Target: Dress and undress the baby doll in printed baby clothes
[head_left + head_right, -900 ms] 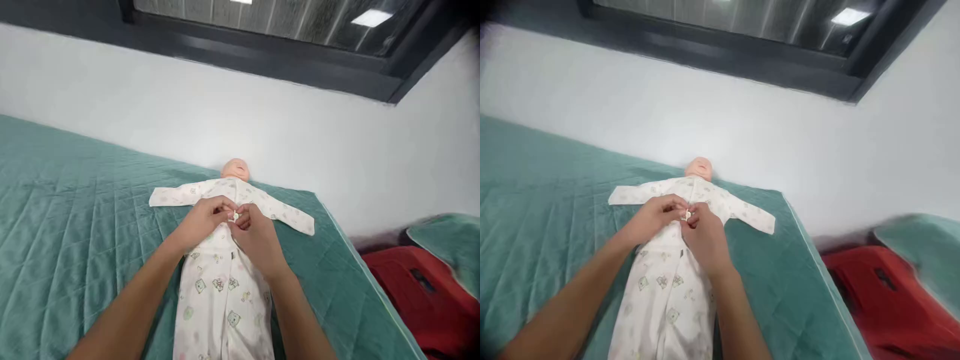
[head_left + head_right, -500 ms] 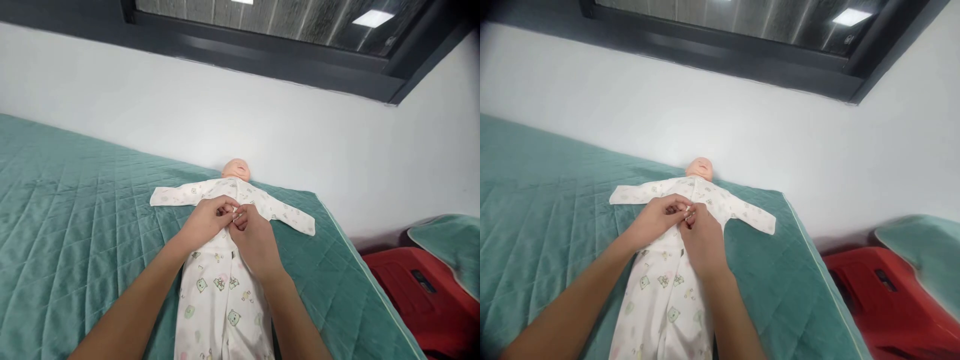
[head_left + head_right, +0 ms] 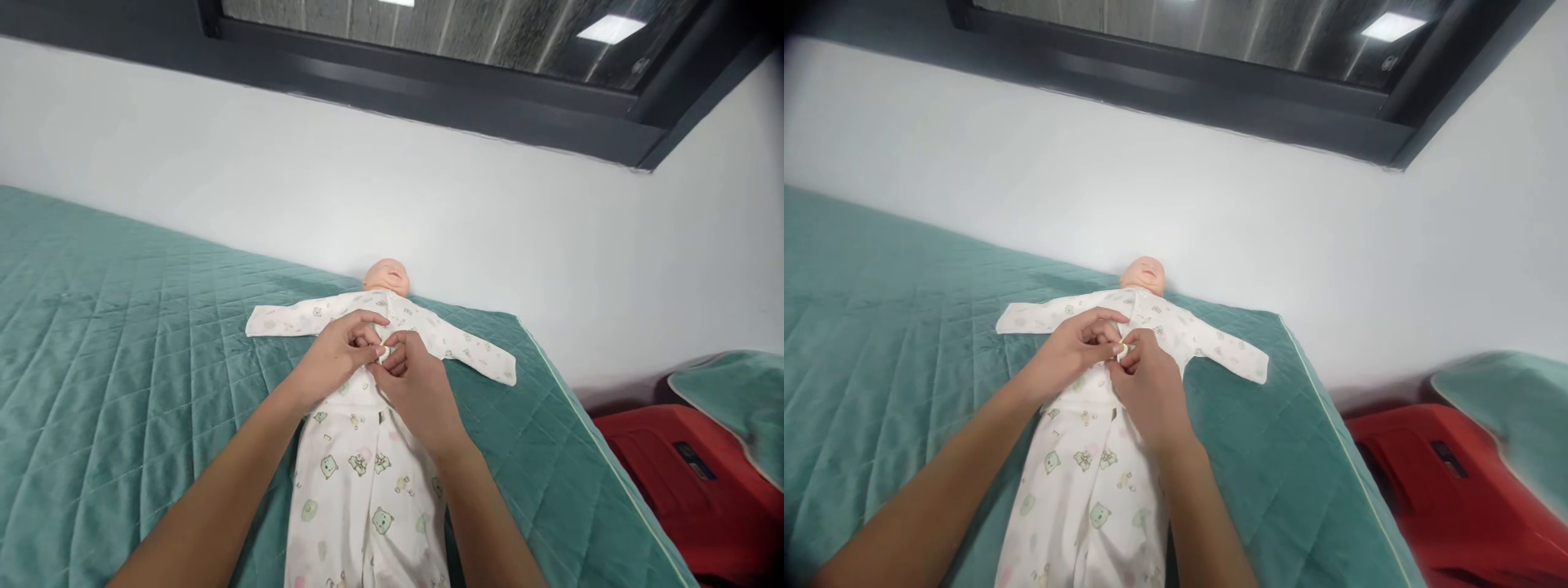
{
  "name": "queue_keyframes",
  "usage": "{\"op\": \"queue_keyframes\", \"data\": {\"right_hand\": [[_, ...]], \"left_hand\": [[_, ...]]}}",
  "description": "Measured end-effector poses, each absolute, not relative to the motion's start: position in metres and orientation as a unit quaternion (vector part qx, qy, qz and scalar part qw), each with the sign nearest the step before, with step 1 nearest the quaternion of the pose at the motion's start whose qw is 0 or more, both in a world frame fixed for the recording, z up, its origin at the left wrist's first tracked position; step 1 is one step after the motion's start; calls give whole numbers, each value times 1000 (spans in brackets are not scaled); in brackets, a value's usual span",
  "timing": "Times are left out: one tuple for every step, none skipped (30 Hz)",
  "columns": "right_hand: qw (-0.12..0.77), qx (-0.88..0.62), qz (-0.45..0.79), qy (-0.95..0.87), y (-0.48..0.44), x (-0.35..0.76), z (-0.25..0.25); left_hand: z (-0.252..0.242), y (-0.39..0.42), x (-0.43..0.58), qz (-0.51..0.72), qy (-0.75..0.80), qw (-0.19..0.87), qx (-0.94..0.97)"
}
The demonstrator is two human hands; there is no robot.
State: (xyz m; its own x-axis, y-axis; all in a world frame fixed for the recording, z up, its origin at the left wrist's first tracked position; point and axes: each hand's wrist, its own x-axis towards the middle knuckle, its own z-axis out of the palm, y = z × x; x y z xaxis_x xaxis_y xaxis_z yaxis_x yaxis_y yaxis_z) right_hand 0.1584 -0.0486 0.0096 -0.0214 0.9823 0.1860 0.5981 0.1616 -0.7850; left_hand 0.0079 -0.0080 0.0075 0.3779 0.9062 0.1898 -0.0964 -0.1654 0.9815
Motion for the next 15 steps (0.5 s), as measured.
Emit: {"op": "queue_keyframes", "data": {"right_hand": [[366, -595, 258, -667, -49, 158, 10], [362, -597, 256, -669, -50, 157, 11], [357, -600, 252, -670, -50, 156, 11], [354, -602, 248, -671, -51, 155, 12], [352, -604, 245, -672, -51, 154, 12], [351, -605, 243, -672, -51, 154, 12], [352, -605, 242, -672, -51, 153, 12], [354, -604, 242, -672, -51, 154, 12], [356, -601, 244, -672, -51, 155, 11], [357, -597, 250, -673, -50, 157, 11], [359, -590, 261, -674, -50, 159, 11], [362, -580, 278, -675, -49, 161, 10], [369, -567, 303, -671, -48, 164, 10], [380, -553, 334, -662, -47, 167, 9], [394, -541, 365, -647, -46, 169, 8]], "left_hand": [[7, -7, 7, 449, 325, 564, 612], [6, -6, 6, 446, 321, 571, 610], [5, -4, 5, 441, 317, 577, 610], [4, -2, 3, 435, 314, 583, 610], [4, -1, 2, 429, 311, 587, 613], [3, 1, 0, 422, 309, 588, 617], [4, 1, -2, 413, 311, 585, 625], [4, 2, -3, 402, 315, 578, 636], [5, 2, -5, 391, 321, 568, 649], [6, 1, -7, 380, 330, 556, 661], [7, 1, -8, 372, 339, 543, 672], [7, 0, -8, 367, 347, 531, 681], [8, -1, -9, 363, 353, 521, 687], [8, -2, -9, 361, 356, 513, 692], [8, -2, -8, 359, 358, 506, 698]]}}
